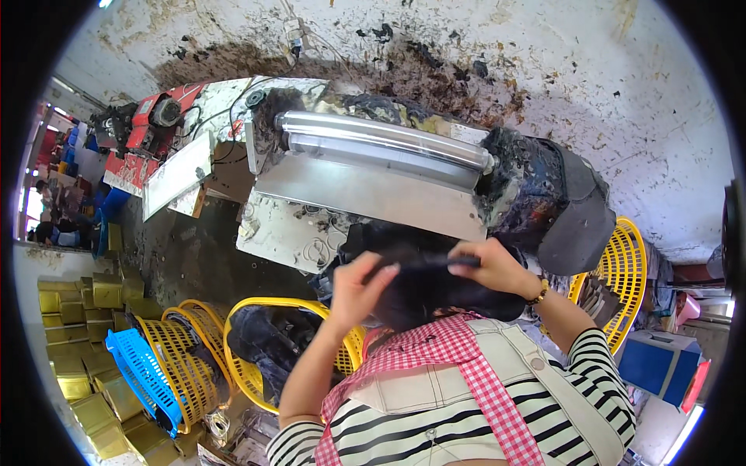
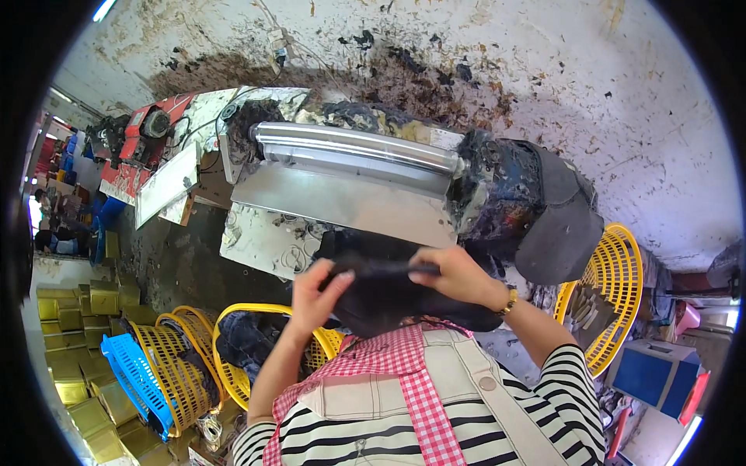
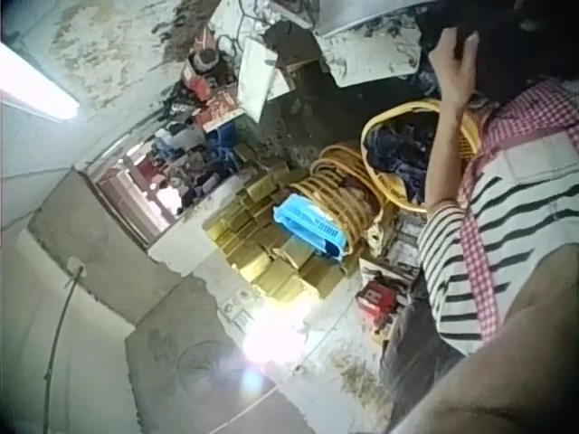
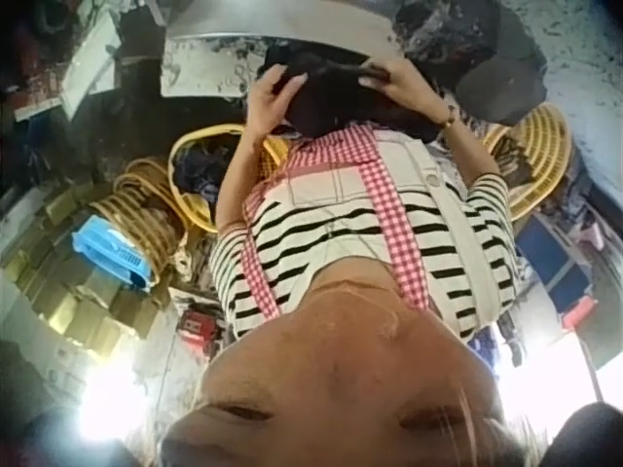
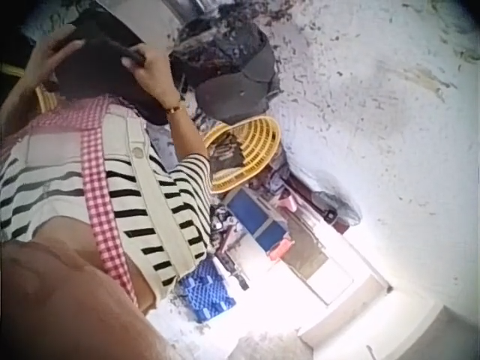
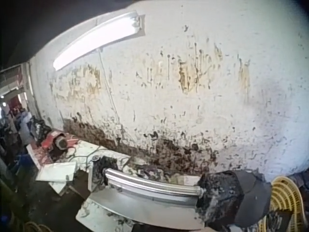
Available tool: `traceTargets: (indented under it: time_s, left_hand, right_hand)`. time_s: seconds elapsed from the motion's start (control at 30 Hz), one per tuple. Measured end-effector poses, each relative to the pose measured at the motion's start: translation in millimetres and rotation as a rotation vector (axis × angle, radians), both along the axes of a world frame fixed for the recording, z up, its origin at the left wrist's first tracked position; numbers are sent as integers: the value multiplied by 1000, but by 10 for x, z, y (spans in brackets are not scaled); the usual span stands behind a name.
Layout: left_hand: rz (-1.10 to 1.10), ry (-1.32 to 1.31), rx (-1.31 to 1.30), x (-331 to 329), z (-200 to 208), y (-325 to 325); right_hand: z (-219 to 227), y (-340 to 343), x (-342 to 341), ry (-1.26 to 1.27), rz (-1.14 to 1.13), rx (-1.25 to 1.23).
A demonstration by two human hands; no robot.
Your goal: Applying adhesive to various shoe upper components using a motorized roller machine.
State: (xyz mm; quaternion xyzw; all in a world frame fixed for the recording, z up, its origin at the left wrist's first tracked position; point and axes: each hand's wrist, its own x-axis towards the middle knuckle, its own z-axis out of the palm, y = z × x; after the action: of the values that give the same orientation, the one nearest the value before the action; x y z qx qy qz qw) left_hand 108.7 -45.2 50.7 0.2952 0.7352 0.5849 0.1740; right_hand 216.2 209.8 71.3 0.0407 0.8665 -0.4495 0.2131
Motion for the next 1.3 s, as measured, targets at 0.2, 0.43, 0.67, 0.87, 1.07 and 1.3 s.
traceTargets:
  time_s: [0.2,0.43,0.67,0.87,1.07,1.3]
  left_hand:
    - [296,99,-383,-753,-139,48]
    - [320,22,-308,-912,-471,157]
    - [422,-28,-342,-1078,-497,242]
    - [579,681,-669,-1019,-341,560]
    - [235,958,-653,-749,-577,540]
    - [138,890,-733,-656,-466,384]
  right_hand:
    - [170,-300,-724,285,-219,563]
    - [-555,154,-1928,786,-282,969]
    - [-585,279,-2256,540,-122,735]
    - [-527,420,-2470,242,-113,497]
    - [-566,404,-2465,393,-18,714]
    - [-52,-332,-1202,652,144,511]
